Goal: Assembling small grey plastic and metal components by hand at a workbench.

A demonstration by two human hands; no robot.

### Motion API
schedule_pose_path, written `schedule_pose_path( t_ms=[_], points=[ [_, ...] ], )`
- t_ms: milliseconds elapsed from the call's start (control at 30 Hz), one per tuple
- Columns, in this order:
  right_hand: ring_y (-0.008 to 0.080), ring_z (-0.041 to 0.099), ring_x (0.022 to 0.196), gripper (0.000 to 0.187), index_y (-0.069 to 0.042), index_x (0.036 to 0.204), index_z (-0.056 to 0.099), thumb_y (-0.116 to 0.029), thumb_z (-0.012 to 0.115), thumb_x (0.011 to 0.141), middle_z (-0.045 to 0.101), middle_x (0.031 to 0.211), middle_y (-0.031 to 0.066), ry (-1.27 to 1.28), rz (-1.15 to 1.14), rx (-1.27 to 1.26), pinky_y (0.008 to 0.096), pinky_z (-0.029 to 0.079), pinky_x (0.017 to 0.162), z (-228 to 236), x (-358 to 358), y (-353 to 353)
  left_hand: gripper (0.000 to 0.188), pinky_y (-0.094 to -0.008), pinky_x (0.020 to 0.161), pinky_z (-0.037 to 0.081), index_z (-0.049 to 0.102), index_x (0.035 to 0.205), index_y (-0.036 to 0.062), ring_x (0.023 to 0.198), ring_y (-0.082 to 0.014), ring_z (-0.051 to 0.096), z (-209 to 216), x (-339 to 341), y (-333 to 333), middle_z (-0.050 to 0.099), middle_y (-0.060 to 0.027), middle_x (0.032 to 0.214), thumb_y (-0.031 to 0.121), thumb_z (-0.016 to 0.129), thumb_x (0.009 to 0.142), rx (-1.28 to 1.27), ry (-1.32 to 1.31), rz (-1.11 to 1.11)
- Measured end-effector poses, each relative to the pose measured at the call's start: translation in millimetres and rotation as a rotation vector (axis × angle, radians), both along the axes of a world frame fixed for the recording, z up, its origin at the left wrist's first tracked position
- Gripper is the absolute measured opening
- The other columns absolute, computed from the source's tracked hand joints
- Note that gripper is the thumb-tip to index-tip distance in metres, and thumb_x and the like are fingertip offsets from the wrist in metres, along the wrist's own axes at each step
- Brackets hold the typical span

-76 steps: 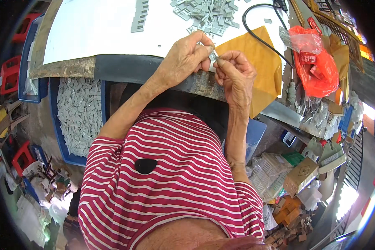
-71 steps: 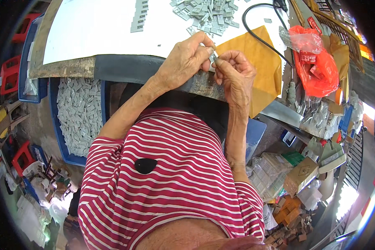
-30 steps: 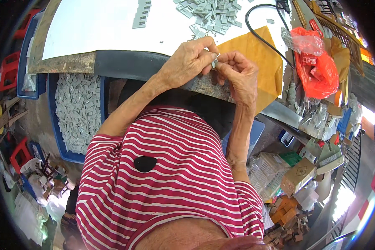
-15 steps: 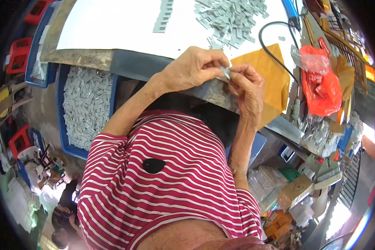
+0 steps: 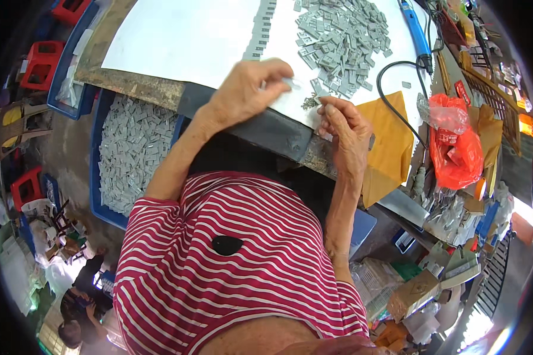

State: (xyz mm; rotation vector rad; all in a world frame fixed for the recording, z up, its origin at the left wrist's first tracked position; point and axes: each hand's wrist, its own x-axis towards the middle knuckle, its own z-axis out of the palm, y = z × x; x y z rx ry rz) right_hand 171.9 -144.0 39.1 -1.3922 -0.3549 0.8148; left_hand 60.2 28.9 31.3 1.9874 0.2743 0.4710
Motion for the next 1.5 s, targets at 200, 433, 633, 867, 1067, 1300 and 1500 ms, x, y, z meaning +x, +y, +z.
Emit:
schedule_pose_path(
  t_ms=[200, 433, 633, 867, 1067, 1300, 1500],
  points=[
    [0.0079, 0.05, 0.059, 0.018, 0.006, 0.096, 0.059, -0.007, 0.057, 0.083, 0.059, 0.076, 0.0067, 0.046, -0.037, 0.055, 0.02, 0.042, 0.053, -6.0, 0.6, -10.8, 0.023, -0.0218, 0.058, 0.042, 0.061, 0.094, -0.0003, 0.065, -0.0086, 0.052, -3.8, 16.8, 36.9, 0.059, -0.0032, 0.072, 0.015, 0.062, 0.078, 0.09, 0.023, 0.235],
    [0.0079, 0.05, 0.06, 0.018, 0.006, 0.096, 0.059, -0.007, 0.056, 0.083, 0.059, 0.077, 0.0074, 0.041, -0.023, 0.063, 0.0201, 0.042, 0.053, -9.7, -2.6, -22.9, 0.02, -0.0297, 0.065, 0.044, 0.062, 0.087, 0.0038, 0.071, -0.0192, 0.054, -23.1, 70.1, 79.9, 0.058, -0.0071, 0.077, 0.018, 0.063, 0.073, 0.432, -0.02, 0.303],
    [0.0077, 0.05, 0.059, 0.017, 0.006, 0.095, 0.059, -0.007, 0.056, 0.084, 0.058, 0.077, 0.007, 0.075, -0.052, 0.048, 0.0197, 0.042, 0.053, -8.0, -3.8, -31.6, 0.017, -0.0415, 0.074, 0.04, 0.062, 0.075, 0.0008, 0.084, -0.0329, 0.05, -21.5, 90.6, 78.2, 0.056, -0.0177, 0.079, 0.017, 0.06, 0.07, 0.546, 0.003, 0.397],
    [0.0076, 0.049, 0.059, 0.017, 0.006, 0.095, 0.059, -0.006, 0.056, 0.084, 0.058, 0.077, 0.0076, 0.063, -0.027, 0.011, 0.0197, 0.042, 0.052, -8.4, -6.6, -35.0, 0.014, -0.0364, 0.072, 0.041, 0.062, 0.083, 0.0026, 0.081, -0.0269, 0.051, -23.6, 91.6, 76.8, 0.056, -0.0121, 0.081, 0.011, 0.059, 0.072, 0.692, 0.073, 0.408],
    [0.0074, 0.049, 0.058, 0.017, 0.006, 0.095, 0.059, -0.005, 0.055, 0.084, 0.058, 0.076, 0.007, 0.057, -0.019, 0.022, 0.0198, 0.041, 0.052, -9.0, -10.9, -37.4, 0.01, -0.0403, 0.076, 0.037, 0.061, 0.077, 0.0009, 0.084, -0.0304, 0.048, -13.8, 97.4, 57.9, 0.054, -0.0152, 0.08, 0.006, 0.053, 0.073, 0.66, -0.091, 0.347],
    [0.0076, 0.048, 0.058, 0.017, 0.007, 0.095, 0.059, -0.005, 0.055, 0.084, 0.058, 0.076, 0.0076, 0.054, -0.023, 0.012, 0.0201, 0.041, 0.051, -8.4, -12.4, -41.4, 0.011, -0.0401, 0.075, 0.037, 0.058, 0.073, -0.0029, 0.078, -0.0312, 0.05, -13.7, 103.9, 51.3, 0.053, -0.0168, 0.077, -0.003, 0.048, 0.067, 0.83, -0.014, 0.153],
    [0.0061, 0.049, 0.058, 0.015, 0.004, 0.094, 0.06, -0.005, 0.053, 0.085, 0.057, 0.075, 0.0056, 0.064, -0.031, 0.01, 0.0186, 0.042, 0.051, -8.7, -10.8, -48.7, 0.012, -0.0353, 0.074, 0.041, 0.06, 0.08, -0.0025, 0.081, -0.0302, 0.051, -39.5, 107.0, 54.9, 0.056, -0.0167, 0.078, 0.001, 0.052, 0.072, 0.799, 0.003, 0.104]
  ],
)
